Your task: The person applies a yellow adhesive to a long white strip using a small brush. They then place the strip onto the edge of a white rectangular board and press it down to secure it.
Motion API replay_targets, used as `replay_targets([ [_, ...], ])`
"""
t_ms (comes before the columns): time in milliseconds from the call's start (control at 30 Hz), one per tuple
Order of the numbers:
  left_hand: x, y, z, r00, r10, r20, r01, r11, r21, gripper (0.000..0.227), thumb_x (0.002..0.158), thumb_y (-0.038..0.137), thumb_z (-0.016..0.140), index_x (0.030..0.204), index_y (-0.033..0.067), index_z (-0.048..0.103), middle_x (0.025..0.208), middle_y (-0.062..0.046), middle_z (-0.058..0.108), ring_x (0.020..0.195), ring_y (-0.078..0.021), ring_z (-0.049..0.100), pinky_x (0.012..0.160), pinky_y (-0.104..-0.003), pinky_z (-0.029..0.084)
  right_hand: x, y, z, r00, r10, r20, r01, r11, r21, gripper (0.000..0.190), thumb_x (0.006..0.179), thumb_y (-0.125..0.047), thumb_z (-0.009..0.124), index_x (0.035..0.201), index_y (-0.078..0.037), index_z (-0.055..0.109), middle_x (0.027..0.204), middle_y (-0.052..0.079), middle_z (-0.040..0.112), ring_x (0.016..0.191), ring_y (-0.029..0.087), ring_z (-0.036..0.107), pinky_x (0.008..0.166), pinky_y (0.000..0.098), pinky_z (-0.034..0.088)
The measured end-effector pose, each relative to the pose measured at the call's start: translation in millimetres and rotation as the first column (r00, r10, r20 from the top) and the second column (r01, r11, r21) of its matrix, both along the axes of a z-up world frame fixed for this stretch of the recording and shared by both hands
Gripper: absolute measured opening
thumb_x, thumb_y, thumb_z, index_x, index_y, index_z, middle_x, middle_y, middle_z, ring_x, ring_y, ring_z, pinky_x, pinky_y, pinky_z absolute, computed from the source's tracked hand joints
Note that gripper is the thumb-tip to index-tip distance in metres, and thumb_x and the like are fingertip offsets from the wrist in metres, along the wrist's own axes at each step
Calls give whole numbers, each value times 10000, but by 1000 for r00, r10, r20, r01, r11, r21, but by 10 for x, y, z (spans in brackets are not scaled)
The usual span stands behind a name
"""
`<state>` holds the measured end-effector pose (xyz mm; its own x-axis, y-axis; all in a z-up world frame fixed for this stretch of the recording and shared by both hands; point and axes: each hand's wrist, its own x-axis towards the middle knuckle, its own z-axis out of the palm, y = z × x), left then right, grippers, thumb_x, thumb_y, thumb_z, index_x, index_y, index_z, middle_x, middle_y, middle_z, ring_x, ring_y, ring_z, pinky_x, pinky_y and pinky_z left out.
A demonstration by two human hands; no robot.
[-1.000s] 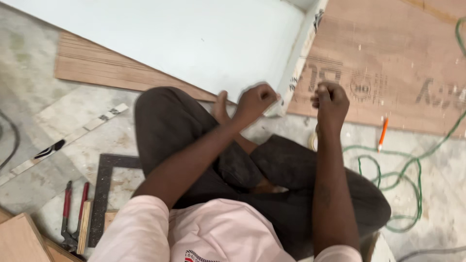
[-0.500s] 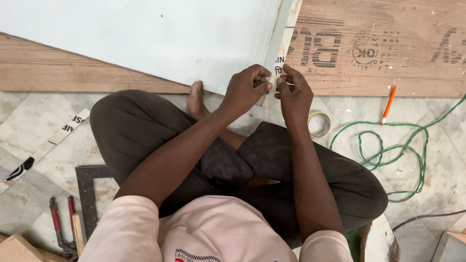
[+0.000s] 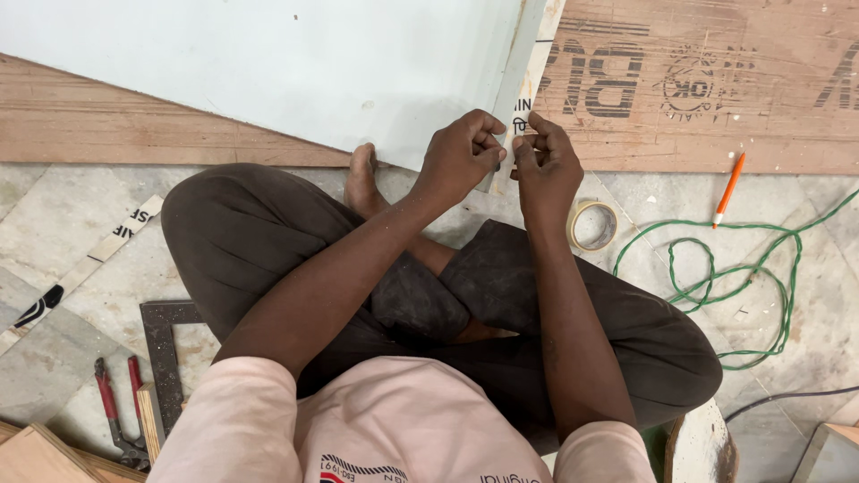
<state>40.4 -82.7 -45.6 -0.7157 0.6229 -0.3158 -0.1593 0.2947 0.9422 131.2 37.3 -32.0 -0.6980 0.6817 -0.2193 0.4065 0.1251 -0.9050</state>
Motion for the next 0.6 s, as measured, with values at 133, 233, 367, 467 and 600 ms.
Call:
replay_targets([
  [133, -1, -2, -3, 1000, -3, -22, 4, 1000, 18, 304, 886, 87, 764, 1153, 24, 634, 888, -47, 762, 787, -116, 736, 706, -271, 583, 2, -3, -38, 1000, -3, -12, 3, 1000, 4, 351, 989, -54, 701, 1333, -15, 644, 948, 44, 694, 761, 64, 657, 598, 221, 569],
  [233, -2, -4, -5, 999, -10, -31, 11, 1000, 19, 305, 880, 77, 760, 1153, 29, 631, 867, -46, 754, 765, -115, 726, 693, -273, 575, -2, 5, -53, 1000, 14, -25, -14, 1000, 12, 358, 989, -48, 700, 1338, -13, 631, 956, 44, 702, 754, 64, 651, 599, 218, 565],
  [367, -3, 0, -17, 999, -11, -48, 12, 1000, 23, 300, 872, 66, 761, 1141, 31, 632, 850, -43, 746, 742, -111, 713, 683, -274, 568, 6, 13, -57, 1000, 26, 3, -26, 1000, 17, 359, 984, -49, 697, 1333, -13, 621, 935, 44, 701, 731, 64, 648, 588, 215, 559],
  [467, 2, -1, -30, 998, -5, -56, 7, 999, 32, 290, 867, 61, 761, 1127, 28, 637, 849, -44, 743, 740, -111, 710, 684, -273, 569, 6, 12, -62, 999, 31, -10, -31, 999, 10, 359, 980, -43, 695, 1330, -11, 619, 924, 46, 695, 720, 65, 639, 582, 215, 551],
  [600, 1, -2, -31, 996, -9, -84, 12, 999, 32, 289, 870, 65, 761, 1128, 28, 636, 849, -42, 741, 748, -116, 711, 691, -282, 568, 0, 30, -68, 998, 26, -48, -29, 999, -46, 356, 976, -32, 692, 1324, -7, 620, 916, 46, 682, 709, 69, 630, 571, 219, 534],
])
